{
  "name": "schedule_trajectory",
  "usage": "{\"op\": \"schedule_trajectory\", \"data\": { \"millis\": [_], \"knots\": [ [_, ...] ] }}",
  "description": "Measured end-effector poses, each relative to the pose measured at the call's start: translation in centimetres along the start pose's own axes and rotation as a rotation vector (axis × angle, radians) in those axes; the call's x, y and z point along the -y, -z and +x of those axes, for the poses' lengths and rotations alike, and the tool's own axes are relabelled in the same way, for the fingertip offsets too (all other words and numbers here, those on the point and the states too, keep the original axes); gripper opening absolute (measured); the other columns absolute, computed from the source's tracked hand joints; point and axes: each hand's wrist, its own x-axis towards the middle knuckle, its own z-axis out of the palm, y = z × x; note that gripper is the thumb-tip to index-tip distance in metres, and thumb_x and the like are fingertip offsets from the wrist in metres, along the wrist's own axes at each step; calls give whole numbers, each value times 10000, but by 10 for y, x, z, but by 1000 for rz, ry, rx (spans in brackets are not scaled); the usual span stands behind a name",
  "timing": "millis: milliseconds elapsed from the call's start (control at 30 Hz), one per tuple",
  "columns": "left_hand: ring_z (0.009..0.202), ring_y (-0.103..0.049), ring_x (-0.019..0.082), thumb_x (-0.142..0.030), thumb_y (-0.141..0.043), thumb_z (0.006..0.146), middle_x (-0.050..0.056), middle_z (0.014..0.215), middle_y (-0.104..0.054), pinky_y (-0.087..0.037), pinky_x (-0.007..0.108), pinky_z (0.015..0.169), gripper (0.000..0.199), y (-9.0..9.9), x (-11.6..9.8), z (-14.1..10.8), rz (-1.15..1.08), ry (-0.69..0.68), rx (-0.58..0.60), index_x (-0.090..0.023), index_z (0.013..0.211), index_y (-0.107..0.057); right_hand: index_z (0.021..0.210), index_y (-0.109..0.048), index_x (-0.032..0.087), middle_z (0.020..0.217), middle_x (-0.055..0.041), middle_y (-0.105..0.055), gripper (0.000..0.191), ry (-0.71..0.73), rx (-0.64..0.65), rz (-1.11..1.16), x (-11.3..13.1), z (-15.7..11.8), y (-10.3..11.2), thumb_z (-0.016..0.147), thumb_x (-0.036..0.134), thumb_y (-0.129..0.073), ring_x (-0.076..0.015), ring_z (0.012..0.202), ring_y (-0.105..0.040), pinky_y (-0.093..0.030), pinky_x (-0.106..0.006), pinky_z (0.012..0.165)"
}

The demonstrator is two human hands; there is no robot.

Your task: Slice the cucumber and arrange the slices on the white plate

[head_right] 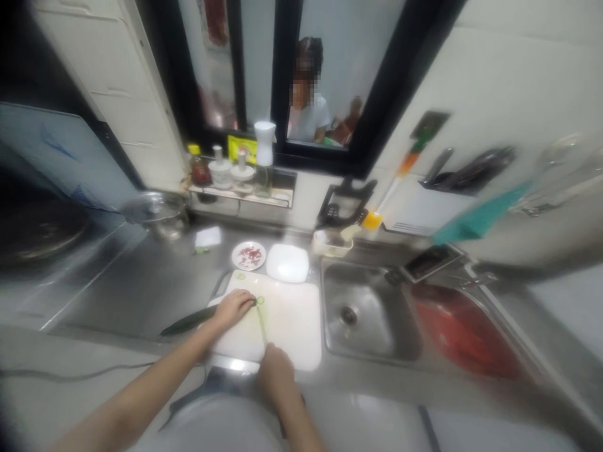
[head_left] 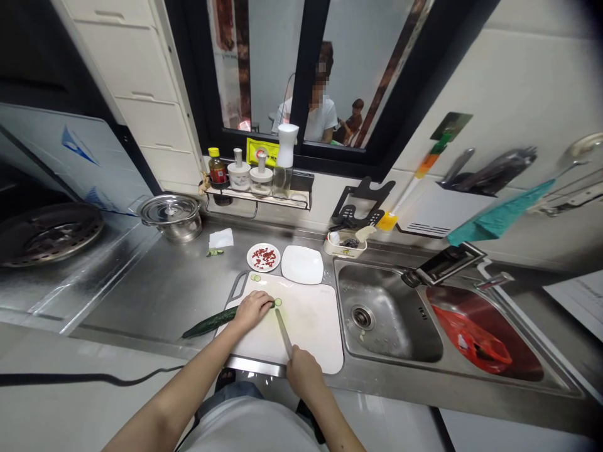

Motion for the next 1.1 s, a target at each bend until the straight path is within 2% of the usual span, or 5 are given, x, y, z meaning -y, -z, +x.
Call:
{"op": "schedule_trajectory", "data": {
  "millis": [300,500,667,900,1100],
  "knots": [
    [997,-546,241,-386,-494,888,76,1056,-657,-359,384,885,300,5,-25,10,150,149,-27,-229,1111,-619,1096,-601,130,1036,-144,-691,324,-102,-70,96,-42,1,19,916,149,-333,-189,951,-644,-393,-229,710],
    [987,-528,260,-339,-461,895,117,996,-636,-292,445,921,258,-4,-44,28,294,182,42,-188,971,-656,1066,-605,137,999,-131,-700,310,-138,-132,114,-64,16,18,917,165,-334,-177,897,-647,-368,-222,662],
    [969,-531,259,-275,-482,870,124,965,-646,-281,455,919,227,-7,-48,35,365,202,76,-176,877,-686,1033,-614,154,988,-122,-698,314,-133,-139,135,-68,24,13,912,179,-325,-169,877,-646,-359,-218,649],
    [996,-541,288,-249,-483,858,154,977,-649,-289,463,894,225,-5,-51,39,336,258,121,-147,885,-682,1057,-616,139,996,-123,-697,326,-111,-142,186,-66,27,11,899,171,-333,-171,888,-638,-372,-224,686],
    [969,-566,248,-216,-496,834,92,911,-678,-305,421,888,159,-3,-50,45,210,314,96,-182,814,-650,1018,-606,146,986,-110,-698,297,-115,-130,199,-66,29,10,918,183,-329,-155,865,-636,-358,-205,649]
  ]
}}
